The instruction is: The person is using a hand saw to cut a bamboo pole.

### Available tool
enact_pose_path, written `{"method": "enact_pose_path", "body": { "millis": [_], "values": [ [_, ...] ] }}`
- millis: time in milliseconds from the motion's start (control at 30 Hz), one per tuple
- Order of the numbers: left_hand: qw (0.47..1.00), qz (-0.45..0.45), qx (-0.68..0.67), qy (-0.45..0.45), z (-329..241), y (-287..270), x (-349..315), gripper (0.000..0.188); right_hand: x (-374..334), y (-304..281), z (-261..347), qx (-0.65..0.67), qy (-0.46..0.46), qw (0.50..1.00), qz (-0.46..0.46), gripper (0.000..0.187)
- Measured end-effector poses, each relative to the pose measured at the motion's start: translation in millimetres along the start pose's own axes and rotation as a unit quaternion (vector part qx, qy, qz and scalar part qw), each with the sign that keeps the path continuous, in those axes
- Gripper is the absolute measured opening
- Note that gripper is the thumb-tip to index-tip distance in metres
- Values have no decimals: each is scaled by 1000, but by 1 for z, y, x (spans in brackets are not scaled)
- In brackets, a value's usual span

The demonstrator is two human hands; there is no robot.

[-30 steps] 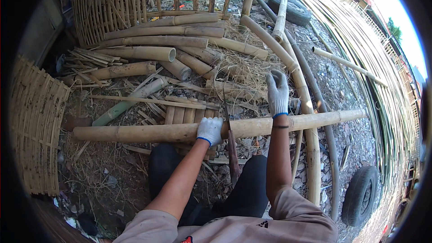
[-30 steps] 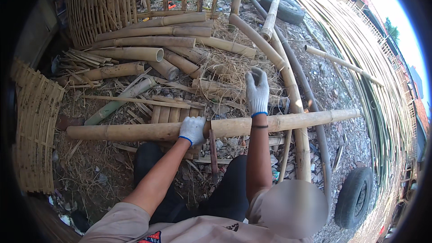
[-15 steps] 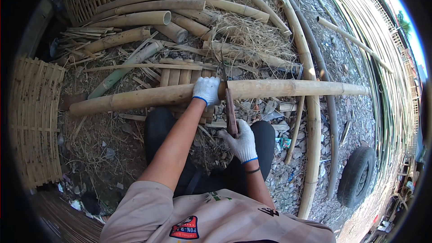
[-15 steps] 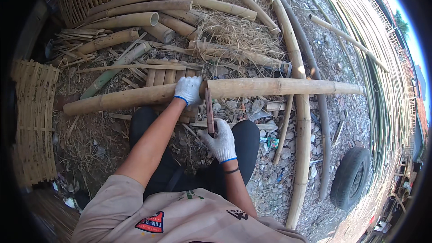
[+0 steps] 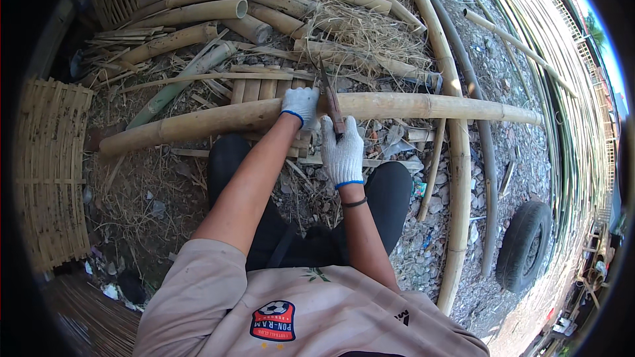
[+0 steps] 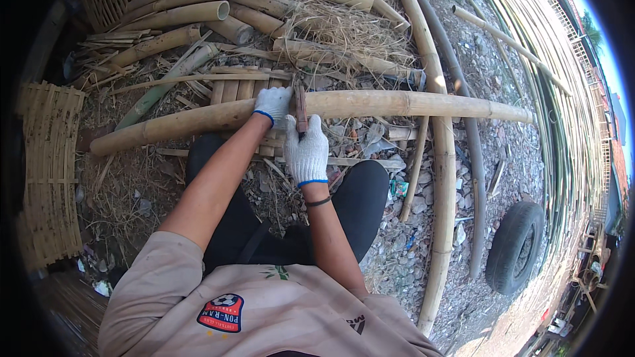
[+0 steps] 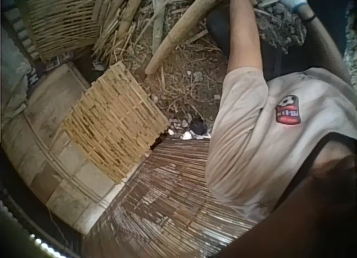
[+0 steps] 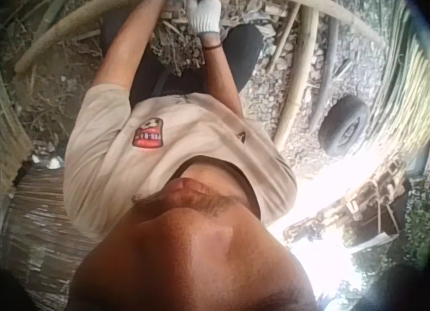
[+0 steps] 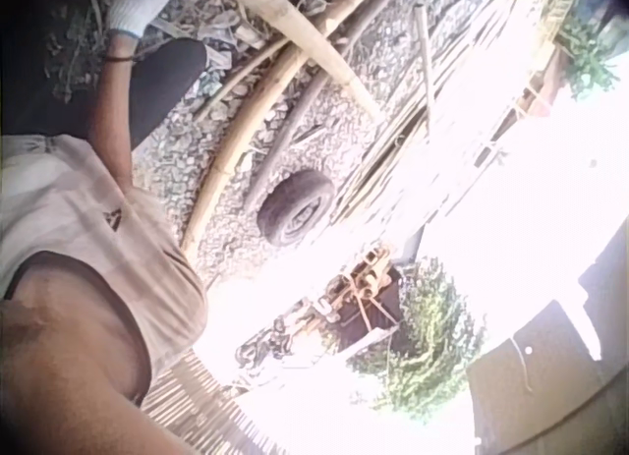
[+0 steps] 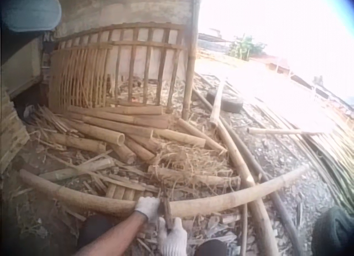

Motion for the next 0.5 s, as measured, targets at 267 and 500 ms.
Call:
{"method": "enact_pose_path", "body": {
  "millis": [267, 500],
  "values": [
    [985, 172, -8, -8, -19, -2, 5, 47, -53, 6, -49, 64, -27, 994, -81, 36],
    [996, 63, -58, -15, -9, 5, -4, 46, 14, -7, 3, 20, 32, 998, 45, 47]
  ]
}}
Point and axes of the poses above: each hand's wrist, its own x-axis towards the middle knuckle, its own y-axis out of the palm, z = x × y, the point moved 8 cm from there along x, towards the middle knuckle, and after that the axes turned 14 degrees about -y, right-handed, at the moved point
